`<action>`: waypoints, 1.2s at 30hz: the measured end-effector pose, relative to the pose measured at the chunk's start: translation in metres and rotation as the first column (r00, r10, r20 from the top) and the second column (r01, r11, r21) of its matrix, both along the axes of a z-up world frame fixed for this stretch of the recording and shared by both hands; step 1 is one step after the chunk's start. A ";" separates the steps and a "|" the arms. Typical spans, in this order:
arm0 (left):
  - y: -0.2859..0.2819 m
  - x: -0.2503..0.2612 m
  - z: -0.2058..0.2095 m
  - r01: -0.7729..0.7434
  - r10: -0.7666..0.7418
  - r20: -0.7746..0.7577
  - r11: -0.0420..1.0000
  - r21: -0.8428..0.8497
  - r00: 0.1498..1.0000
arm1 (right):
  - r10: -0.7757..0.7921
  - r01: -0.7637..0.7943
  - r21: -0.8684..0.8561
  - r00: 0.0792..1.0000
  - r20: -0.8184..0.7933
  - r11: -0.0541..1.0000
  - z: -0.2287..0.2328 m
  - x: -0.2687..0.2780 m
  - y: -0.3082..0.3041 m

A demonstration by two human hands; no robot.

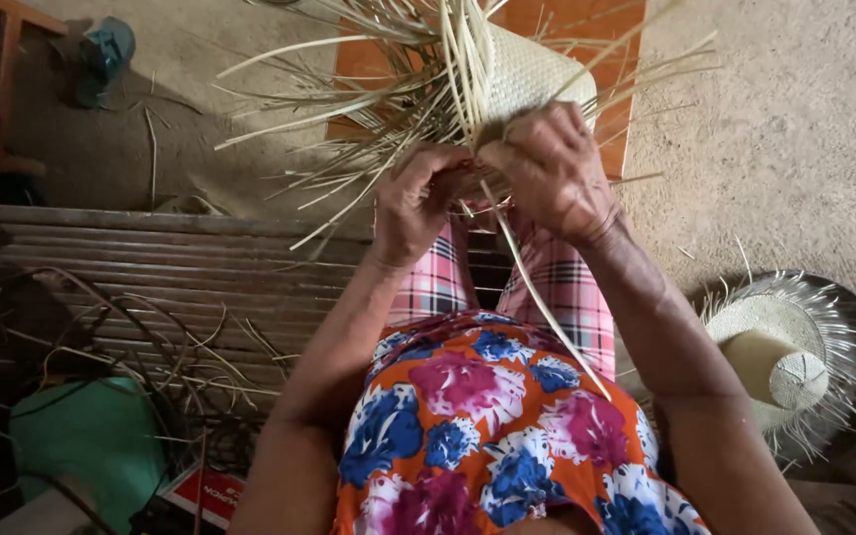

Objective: Weaving a hat by interlacing dried plant fibers

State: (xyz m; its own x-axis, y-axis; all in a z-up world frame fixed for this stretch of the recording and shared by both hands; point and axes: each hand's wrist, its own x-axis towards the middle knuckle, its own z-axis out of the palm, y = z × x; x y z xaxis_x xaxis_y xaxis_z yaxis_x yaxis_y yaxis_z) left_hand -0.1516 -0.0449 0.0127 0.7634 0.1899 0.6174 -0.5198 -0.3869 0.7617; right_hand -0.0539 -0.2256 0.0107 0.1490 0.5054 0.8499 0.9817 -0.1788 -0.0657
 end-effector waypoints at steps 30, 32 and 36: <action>-0.016 0.016 -0.038 0.050 -0.060 0.095 0.992 0.113 0.994 | -0.579 0.594 0.025 0.792 -0.196 0.804 0.023 -0.007 -0.037; -0.010 0.018 -0.032 -0.060 0.031 0.150 0.979 0.192 0.988 | -0.264 0.281 0.038 0.933 -0.246 0.959 0.019 -0.015 -0.019; -0.006 0.012 -0.001 -0.132 0.107 0.102 0.951 0.279 0.989 | 0.170 -0.112 0.194 0.933 -0.316 0.975 -0.021 0.000 -0.001</action>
